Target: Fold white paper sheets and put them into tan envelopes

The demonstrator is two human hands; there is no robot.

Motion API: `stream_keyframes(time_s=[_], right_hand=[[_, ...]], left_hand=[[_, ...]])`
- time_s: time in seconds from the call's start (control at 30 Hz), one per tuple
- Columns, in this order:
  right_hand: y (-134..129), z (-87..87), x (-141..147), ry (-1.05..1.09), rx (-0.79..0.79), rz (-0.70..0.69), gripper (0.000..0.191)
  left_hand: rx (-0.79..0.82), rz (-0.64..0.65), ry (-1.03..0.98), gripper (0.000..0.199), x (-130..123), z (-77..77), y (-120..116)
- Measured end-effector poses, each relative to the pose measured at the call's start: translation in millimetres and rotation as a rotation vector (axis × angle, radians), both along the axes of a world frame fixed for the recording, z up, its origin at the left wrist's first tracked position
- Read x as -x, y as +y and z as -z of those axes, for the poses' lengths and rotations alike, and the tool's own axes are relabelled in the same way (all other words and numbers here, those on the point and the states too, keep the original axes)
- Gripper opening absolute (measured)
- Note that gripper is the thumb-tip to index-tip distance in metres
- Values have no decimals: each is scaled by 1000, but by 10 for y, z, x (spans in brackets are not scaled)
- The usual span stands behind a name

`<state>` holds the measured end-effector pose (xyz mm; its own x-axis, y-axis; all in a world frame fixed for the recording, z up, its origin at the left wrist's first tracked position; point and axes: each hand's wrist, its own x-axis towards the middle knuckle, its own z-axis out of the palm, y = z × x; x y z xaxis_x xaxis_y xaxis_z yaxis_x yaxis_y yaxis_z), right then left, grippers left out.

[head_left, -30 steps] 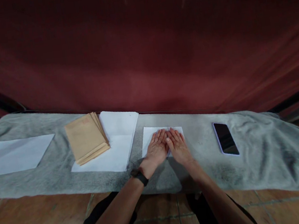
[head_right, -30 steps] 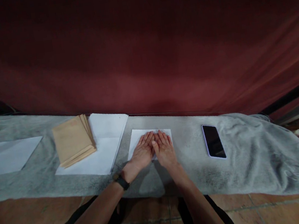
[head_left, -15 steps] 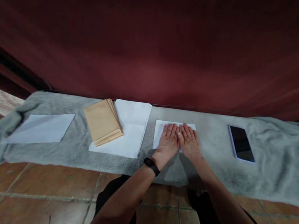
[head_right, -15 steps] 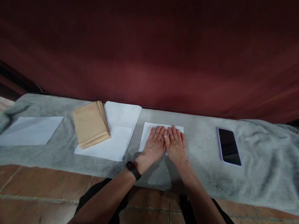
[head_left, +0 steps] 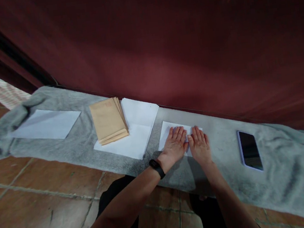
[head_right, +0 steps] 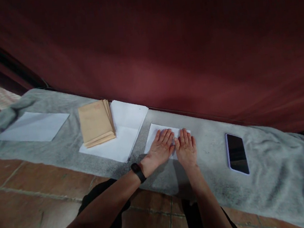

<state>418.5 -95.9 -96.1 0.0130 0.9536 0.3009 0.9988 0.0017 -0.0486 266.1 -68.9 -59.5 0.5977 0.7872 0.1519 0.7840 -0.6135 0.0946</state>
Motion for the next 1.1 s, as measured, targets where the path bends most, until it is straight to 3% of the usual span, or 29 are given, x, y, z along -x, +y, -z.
stream_keyframes(time_s=[0.27,0.57,0.8,0.93,1.0,1.1], right_hand=[[-40,-2,-103,10,-24,38,63],[-75,-5,-192,39,-43,141,68],[-149,-23,-315,64,-11,198,64],[-185,-59,-367,74,-25,266,63],[-197,-97,-310,83,-36,245,63],[-223,-142,-98,102,-22,83,61]], left_hand=[[25,-17,-40,61,115,89,73],[37,-224,-10,65,374,130,311],[-31,-290,-15,66,533,211,366],[-21,-328,-18,65,555,162,356],[-42,-330,-31,64,505,118,292],[-81,-219,-60,61,360,91,116]])
